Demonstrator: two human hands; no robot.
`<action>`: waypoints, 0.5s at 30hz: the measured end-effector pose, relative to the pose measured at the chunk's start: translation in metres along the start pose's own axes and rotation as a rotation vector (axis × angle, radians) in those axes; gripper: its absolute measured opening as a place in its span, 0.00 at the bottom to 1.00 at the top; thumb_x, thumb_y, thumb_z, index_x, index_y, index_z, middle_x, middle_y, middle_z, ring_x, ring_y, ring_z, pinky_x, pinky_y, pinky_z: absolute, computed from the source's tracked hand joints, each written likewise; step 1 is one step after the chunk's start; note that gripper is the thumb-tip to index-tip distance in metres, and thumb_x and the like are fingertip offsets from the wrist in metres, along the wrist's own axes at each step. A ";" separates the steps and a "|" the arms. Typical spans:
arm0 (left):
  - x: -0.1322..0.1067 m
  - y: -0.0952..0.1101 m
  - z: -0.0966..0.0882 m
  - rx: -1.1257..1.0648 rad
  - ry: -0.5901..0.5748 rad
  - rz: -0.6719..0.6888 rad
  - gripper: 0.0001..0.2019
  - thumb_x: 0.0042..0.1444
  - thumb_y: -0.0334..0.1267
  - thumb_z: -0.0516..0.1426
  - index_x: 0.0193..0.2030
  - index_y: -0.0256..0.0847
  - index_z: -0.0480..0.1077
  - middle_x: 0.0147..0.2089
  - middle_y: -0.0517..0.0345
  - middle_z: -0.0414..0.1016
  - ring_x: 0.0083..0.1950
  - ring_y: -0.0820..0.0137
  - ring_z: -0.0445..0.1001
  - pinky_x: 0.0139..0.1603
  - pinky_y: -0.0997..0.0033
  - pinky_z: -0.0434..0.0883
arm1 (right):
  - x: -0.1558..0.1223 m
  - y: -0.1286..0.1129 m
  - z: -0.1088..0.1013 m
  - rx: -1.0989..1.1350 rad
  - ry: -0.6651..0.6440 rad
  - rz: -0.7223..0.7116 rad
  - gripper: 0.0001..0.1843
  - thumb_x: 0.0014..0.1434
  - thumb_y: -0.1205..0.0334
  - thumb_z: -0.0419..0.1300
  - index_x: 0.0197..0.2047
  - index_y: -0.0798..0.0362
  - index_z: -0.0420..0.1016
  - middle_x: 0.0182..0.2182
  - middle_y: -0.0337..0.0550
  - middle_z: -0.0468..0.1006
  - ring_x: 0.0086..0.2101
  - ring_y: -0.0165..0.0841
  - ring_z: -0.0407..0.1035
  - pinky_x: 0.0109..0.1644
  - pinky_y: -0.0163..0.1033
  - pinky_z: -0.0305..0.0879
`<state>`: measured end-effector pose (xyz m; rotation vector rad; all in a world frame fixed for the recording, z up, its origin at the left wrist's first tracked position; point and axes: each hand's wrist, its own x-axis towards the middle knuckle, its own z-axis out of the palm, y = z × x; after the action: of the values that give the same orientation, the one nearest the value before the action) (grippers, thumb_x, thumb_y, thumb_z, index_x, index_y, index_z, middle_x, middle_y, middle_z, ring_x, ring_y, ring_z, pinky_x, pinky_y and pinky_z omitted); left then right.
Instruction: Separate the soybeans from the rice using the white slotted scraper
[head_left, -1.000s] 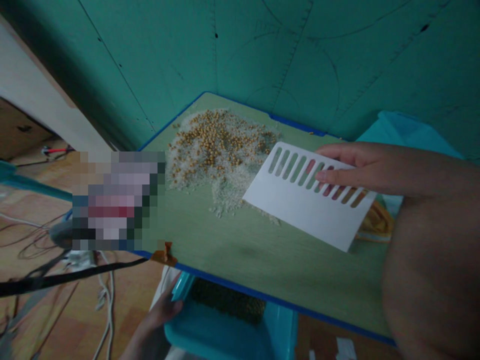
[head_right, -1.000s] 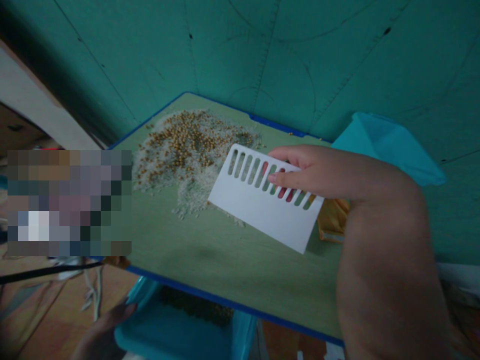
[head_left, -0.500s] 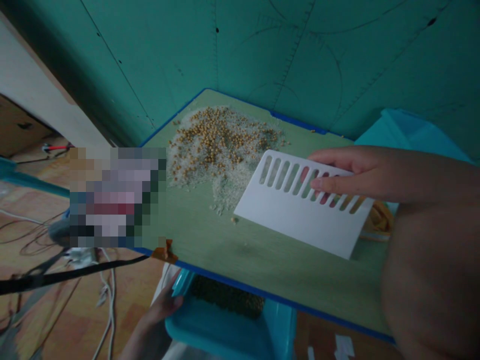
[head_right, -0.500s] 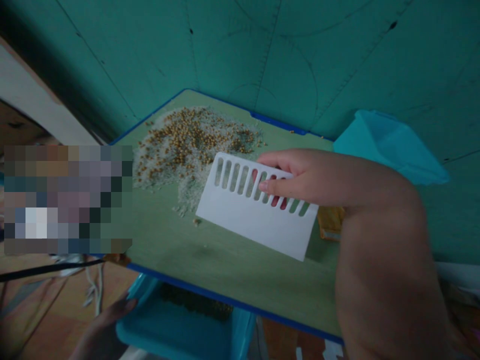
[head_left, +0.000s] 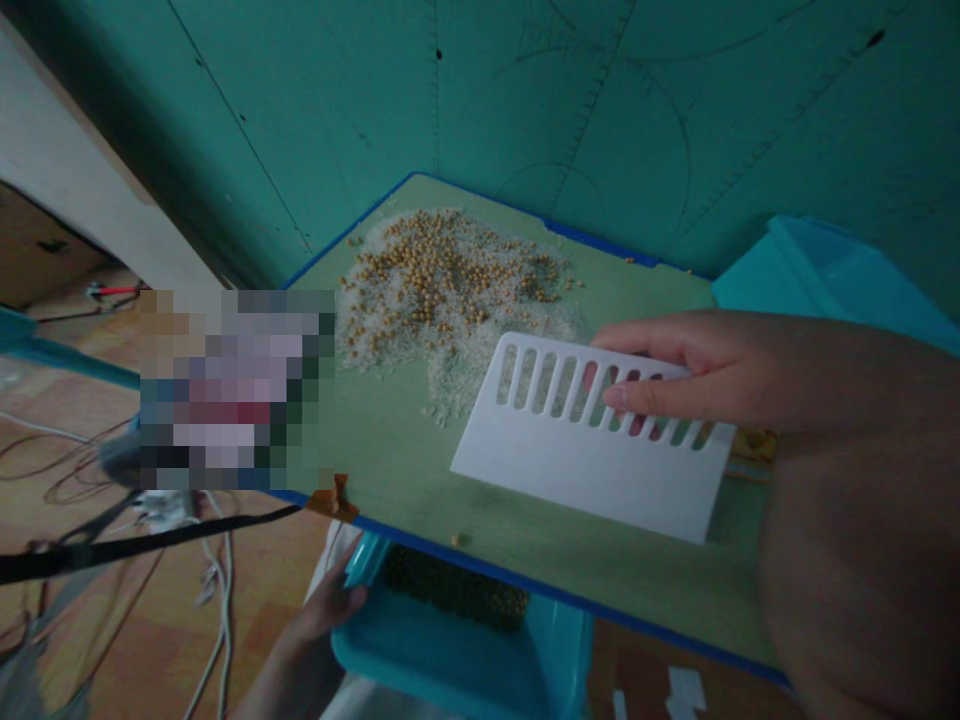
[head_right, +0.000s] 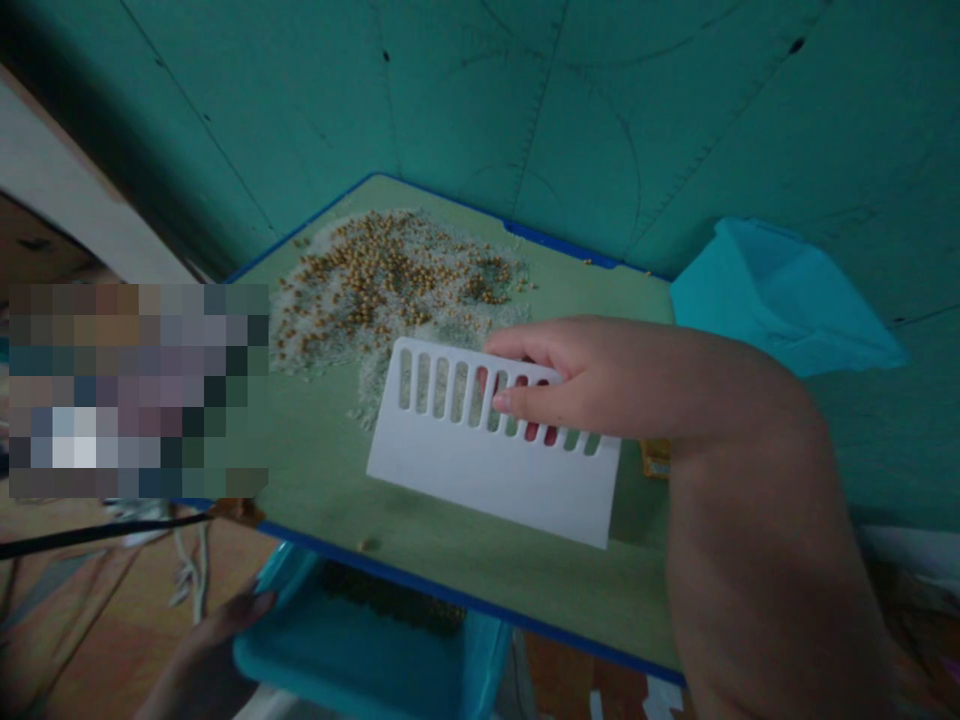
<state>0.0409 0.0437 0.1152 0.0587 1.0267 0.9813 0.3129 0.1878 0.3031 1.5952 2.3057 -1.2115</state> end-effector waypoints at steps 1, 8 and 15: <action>0.000 0.000 0.000 -0.001 0.002 -0.001 0.26 0.35 0.33 0.64 0.47 0.49 0.73 0.42 0.61 0.80 0.52 0.50 0.69 0.48 0.60 0.69 | 0.001 -0.001 0.001 -0.028 0.000 -0.018 0.18 0.53 0.55 0.54 0.47 0.49 0.70 0.34 0.38 0.78 0.32 0.33 0.71 0.29 0.32 0.64; -0.001 0.002 0.002 0.033 -0.025 -0.023 0.22 0.35 0.35 0.64 0.43 0.49 0.75 0.44 0.59 0.79 0.52 0.48 0.69 0.49 0.55 0.68 | 0.005 -0.009 0.007 -0.152 -0.126 -0.117 0.11 0.53 0.60 0.54 0.39 0.52 0.72 0.31 0.38 0.77 0.27 0.29 0.68 0.25 0.31 0.57; -0.001 0.002 0.003 0.021 -0.044 -0.039 0.20 0.35 0.36 0.65 0.40 0.48 0.76 0.43 0.58 0.80 0.52 0.50 0.69 0.50 0.58 0.67 | 0.013 -0.021 0.025 -0.266 -0.195 -0.245 0.07 0.53 0.63 0.52 0.34 0.52 0.70 0.26 0.36 0.74 0.23 0.26 0.64 0.21 0.30 0.50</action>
<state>0.0419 0.0452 0.1182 0.0770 0.9939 0.9300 0.2806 0.1787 0.2913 1.0849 2.4604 -0.9958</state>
